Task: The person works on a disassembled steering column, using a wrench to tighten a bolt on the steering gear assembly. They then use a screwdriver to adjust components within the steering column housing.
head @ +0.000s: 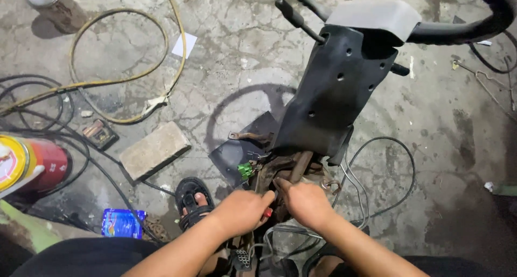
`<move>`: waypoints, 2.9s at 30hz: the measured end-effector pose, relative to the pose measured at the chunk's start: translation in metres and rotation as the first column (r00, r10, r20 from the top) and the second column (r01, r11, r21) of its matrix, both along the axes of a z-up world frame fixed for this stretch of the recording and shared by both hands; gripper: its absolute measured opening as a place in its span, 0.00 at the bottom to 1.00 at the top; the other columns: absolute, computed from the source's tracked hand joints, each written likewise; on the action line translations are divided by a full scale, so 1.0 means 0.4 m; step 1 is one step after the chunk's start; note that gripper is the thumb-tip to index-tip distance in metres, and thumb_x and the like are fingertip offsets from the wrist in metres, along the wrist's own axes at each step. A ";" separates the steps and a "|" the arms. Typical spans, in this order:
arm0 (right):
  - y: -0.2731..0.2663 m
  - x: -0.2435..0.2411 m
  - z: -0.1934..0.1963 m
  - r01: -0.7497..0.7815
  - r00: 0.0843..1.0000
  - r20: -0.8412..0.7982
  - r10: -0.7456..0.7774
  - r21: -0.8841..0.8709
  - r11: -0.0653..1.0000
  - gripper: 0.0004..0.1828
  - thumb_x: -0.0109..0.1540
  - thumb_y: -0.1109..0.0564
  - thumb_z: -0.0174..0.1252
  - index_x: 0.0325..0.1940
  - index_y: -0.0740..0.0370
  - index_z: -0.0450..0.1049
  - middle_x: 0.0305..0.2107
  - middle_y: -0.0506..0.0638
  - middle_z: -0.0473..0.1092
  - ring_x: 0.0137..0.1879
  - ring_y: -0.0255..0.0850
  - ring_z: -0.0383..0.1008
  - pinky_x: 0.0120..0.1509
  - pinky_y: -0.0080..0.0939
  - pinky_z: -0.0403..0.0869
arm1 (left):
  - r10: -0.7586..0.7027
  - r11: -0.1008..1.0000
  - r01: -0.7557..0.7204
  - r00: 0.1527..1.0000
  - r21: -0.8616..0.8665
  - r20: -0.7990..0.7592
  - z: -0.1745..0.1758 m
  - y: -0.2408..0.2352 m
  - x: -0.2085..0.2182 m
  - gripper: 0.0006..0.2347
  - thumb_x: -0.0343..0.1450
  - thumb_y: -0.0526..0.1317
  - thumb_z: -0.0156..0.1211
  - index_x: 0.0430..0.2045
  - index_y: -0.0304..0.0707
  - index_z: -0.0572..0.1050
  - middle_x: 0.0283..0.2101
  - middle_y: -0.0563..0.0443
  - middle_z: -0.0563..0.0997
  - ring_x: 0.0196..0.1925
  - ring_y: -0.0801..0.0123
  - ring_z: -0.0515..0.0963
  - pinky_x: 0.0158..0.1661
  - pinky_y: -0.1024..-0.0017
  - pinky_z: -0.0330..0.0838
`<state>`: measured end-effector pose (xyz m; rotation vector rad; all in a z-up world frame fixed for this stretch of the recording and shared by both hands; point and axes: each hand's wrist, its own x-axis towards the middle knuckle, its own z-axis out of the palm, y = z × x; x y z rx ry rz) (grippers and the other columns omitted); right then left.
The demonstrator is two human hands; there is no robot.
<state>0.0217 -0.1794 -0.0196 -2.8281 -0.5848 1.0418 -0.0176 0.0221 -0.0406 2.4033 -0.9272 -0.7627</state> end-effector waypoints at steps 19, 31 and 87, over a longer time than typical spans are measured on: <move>-0.015 -0.013 -0.053 -0.234 0.970 0.013 0.241 -0.187 0.954 0.20 0.63 0.63 0.46 0.59 0.48 0.66 0.28 0.52 0.76 0.31 0.50 0.78 0.32 0.53 0.76 | 0.120 0.991 -0.117 0.991 -0.061 0.051 0.030 0.020 0.012 0.08 0.72 0.39 0.56 0.38 0.38 0.65 0.21 0.43 0.74 0.20 0.48 0.71 0.20 0.51 0.62; -0.192 -0.012 0.105 -0.132 0.971 -0.227 0.069 -0.278 0.951 0.22 0.71 0.40 0.43 0.39 0.56 0.75 0.32 0.53 0.75 0.36 0.52 0.76 0.42 0.55 0.76 | 0.359 0.926 -0.363 0.932 -0.106 -0.057 0.085 -0.092 0.064 0.12 0.80 0.46 0.44 0.48 0.37 0.66 0.30 0.47 0.74 0.29 0.61 0.74 0.27 0.63 0.70; -0.190 -0.011 -0.134 -0.250 0.841 0.531 0.100 0.219 0.943 0.34 0.68 0.51 0.53 0.78 0.37 0.54 0.22 0.46 0.67 0.22 0.42 0.68 0.21 0.47 0.69 | 0.022 0.967 0.090 0.904 -0.239 0.426 0.030 -0.066 -0.040 0.06 0.66 0.33 0.57 0.33 0.38 0.69 0.27 0.46 0.76 0.25 0.52 0.77 0.22 0.54 0.68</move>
